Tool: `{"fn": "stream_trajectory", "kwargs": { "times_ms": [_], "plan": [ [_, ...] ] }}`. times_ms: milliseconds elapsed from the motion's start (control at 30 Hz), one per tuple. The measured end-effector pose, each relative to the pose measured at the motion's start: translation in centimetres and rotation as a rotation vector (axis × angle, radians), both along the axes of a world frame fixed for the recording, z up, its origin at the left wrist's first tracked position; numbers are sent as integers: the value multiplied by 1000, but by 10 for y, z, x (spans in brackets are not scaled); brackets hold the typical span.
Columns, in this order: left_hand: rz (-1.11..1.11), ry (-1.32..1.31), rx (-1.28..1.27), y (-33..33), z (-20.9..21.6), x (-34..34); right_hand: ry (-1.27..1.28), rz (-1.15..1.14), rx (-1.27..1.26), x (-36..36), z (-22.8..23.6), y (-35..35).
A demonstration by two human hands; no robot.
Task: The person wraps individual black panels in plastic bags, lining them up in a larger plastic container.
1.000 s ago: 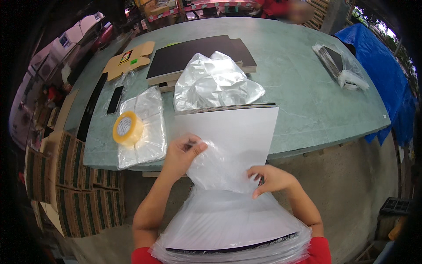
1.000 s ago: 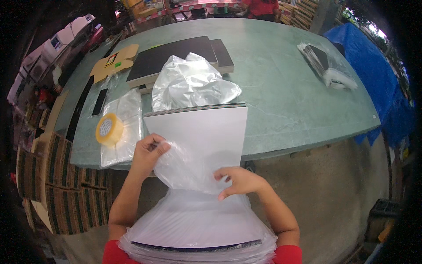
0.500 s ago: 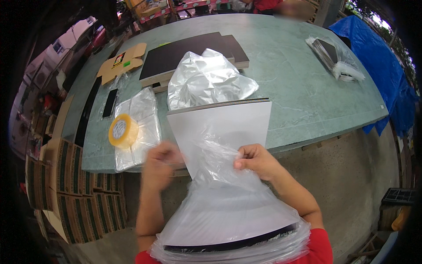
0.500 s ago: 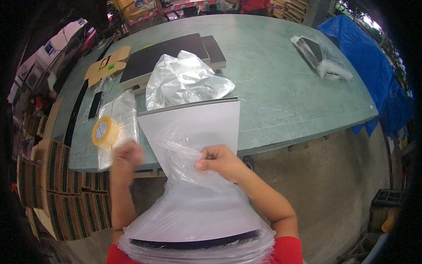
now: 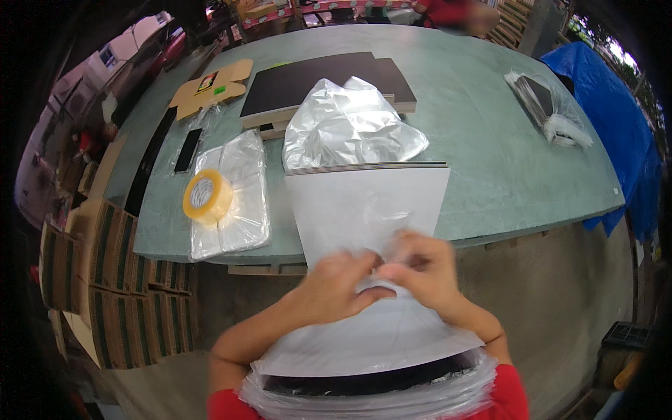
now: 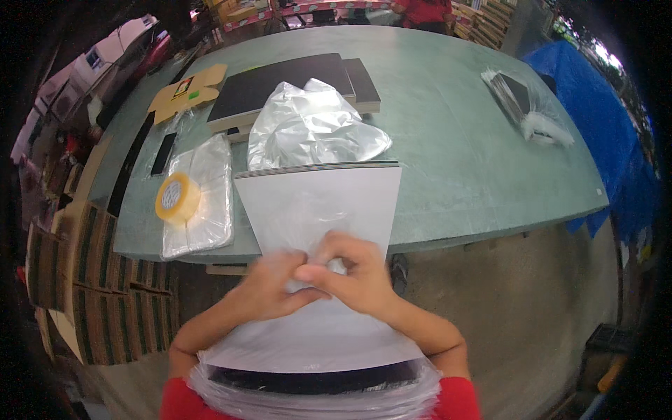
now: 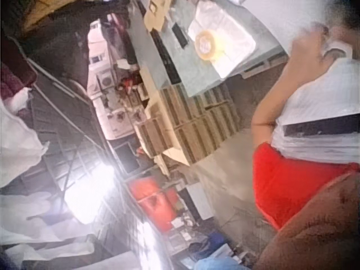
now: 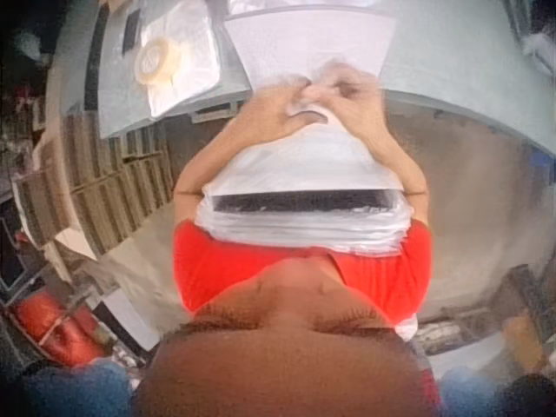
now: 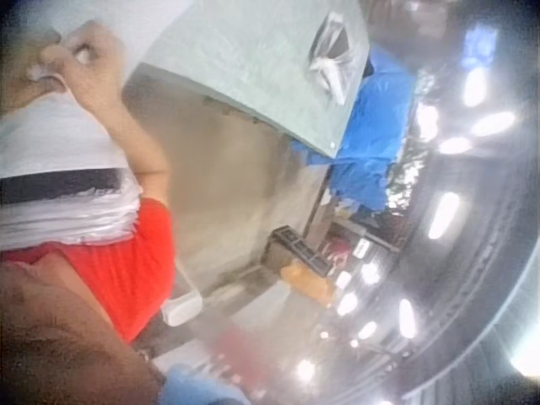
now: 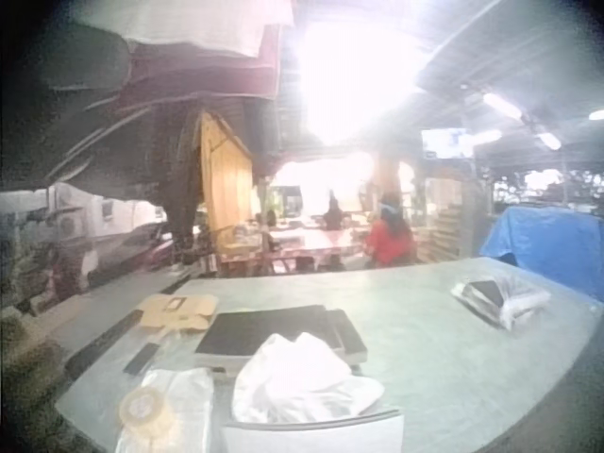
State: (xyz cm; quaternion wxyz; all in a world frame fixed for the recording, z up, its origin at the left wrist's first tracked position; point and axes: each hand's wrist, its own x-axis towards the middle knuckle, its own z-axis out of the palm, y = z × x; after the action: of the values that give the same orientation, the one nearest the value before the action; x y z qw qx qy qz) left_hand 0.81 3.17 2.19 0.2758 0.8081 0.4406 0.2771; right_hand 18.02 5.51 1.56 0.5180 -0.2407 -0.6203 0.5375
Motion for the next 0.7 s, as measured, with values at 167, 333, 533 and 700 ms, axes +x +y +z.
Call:
{"fn": "stream_trajectory", "kwargs": {
  "times_ms": [167,333,533,700],
  "plan": [
    [38,-413,-110,0,-16,-6,-129,-88,-20,1,-5,8],
    [188,-787,-483,15,-29,-10,536,843,-555,5,-46,32],
    [-336,-847,-708,15,-23,-42,-70,853,-109,1,-23,10],
    [-352,-728,-755,15,-5,-55,-121,1269,-284,14,-26,22]
  ]
}}
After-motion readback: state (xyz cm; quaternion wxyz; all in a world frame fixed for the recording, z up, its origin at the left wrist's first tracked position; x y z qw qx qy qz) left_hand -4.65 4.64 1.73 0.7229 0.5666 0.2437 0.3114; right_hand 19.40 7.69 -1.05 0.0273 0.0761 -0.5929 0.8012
